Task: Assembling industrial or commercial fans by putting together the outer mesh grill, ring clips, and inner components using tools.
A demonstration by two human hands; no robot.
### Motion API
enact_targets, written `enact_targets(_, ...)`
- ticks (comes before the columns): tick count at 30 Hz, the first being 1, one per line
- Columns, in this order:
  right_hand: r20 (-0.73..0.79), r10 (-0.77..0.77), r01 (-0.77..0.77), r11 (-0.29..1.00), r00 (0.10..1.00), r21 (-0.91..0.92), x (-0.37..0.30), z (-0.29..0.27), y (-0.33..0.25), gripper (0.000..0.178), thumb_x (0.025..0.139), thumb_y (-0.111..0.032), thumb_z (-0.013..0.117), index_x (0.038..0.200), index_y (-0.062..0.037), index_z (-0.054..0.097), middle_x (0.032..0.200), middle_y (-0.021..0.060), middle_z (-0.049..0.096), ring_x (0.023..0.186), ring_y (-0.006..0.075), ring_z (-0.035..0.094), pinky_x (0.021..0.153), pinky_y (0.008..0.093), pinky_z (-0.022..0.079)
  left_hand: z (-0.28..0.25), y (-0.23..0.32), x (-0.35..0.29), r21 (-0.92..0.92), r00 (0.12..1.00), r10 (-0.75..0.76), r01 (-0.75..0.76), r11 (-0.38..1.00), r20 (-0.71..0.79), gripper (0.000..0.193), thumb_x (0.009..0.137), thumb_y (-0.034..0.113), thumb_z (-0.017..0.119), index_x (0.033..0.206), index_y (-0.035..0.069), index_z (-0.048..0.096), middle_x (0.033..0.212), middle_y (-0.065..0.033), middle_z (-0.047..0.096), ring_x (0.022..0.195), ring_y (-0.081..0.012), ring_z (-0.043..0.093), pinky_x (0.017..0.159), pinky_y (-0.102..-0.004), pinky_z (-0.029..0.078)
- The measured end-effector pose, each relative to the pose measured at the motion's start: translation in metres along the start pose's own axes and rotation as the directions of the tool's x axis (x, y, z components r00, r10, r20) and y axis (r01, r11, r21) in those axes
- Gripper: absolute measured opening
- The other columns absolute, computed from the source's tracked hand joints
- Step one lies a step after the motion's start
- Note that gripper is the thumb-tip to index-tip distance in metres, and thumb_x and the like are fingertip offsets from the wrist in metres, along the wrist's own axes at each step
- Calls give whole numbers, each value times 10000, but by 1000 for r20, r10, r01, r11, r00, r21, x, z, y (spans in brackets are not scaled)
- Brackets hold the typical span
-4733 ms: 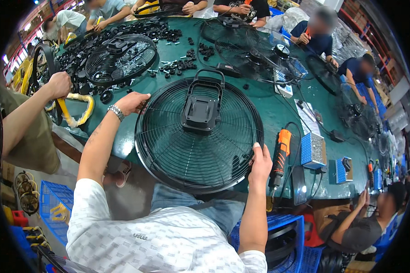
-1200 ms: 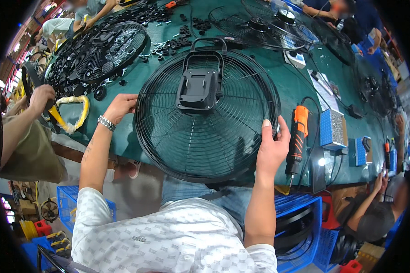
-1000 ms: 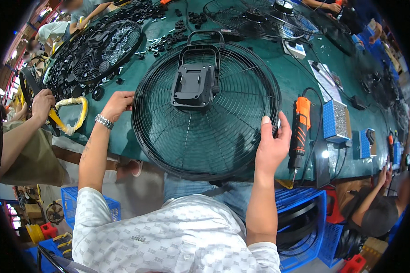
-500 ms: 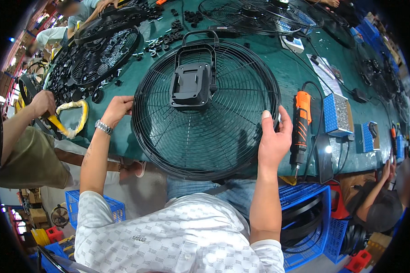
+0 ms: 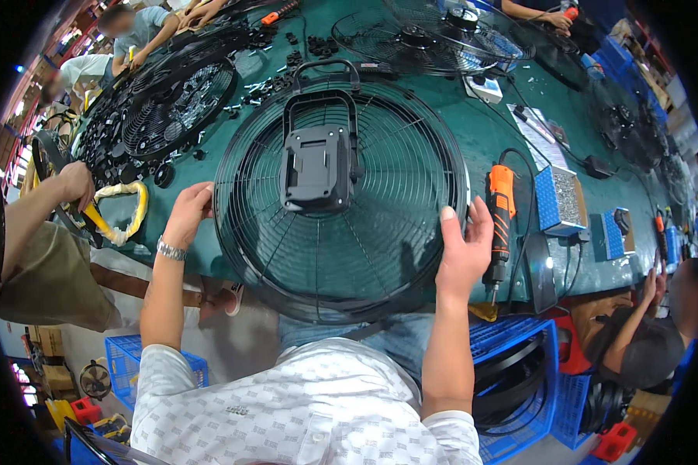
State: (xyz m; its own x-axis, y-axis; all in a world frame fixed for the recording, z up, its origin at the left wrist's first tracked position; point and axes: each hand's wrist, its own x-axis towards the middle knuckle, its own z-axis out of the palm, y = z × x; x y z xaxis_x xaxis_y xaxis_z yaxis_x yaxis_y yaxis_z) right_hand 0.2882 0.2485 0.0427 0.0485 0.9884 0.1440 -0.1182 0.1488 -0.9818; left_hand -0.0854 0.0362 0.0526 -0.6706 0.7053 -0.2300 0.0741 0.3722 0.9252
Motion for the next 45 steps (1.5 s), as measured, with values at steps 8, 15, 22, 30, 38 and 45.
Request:
enact_targets(8,133,155,-178,966,979,189,-9,-71,-61,569,839,-89,614,1339,99,417,834,36,572,442,23,371,381,177,259,10,-6,-62,-471,993,89,-44,881,75,208,948,193,599,1024,0,594,827,-14,639,692,-72,579,620,-204,464)
enact_targets(15,160,-195,152,957,968,246,-50,-130,-106,874,668,-130,810,1380,98,356,1029,81,593,563,29,444,457,157,290,39,-38,-81,-342,975,190,-141,929,113,234,962,169,555,1037,-35,640,818,-36,645,703,-99,588,647,-241,482)
enact_targets(22,107,-104,74,963,989,258,-103,-129,-149,961,399,-175,969,1212,95,533,978,23,602,758,56,497,643,174,352,36,-102,-11,590,809,511,-268,761,-292,195,904,143,569,1006,-22,593,886,-112,637,789,-229,611,694,-317,491)
enact_targets(30,396,-164,88,975,903,203,-114,-179,-160,923,501,-87,956,1287,-15,477,777,-11,518,647,51,460,555,171,340,-14,-41,7,-50,914,273,-301,952,-300,191,884,238,625,933,55,602,726,12,592,523,-100,552,435,-248,415)
enact_targets(38,156,-520,478,844,840,244,-95,-236,-138,1134,499,-284,957,1390,54,342,905,-15,480,657,35,374,505,169,279,-88,145,-34,-384,780,386,-593,708,-492,389,889,206,652,1227,34,569,670,61,461,494,-42,438,415,-192,344)
enact_targets(45,-137,-570,566,821,810,-70,-56,-317,-139,1052,625,-348,877,1417,52,312,1027,38,569,619,41,398,475,181,271,-40,258,-69,-14,543,765,-818,575,-347,412,839,191,664,1186,-24,606,855,-21,590,690,-74,561,602,-199,447)
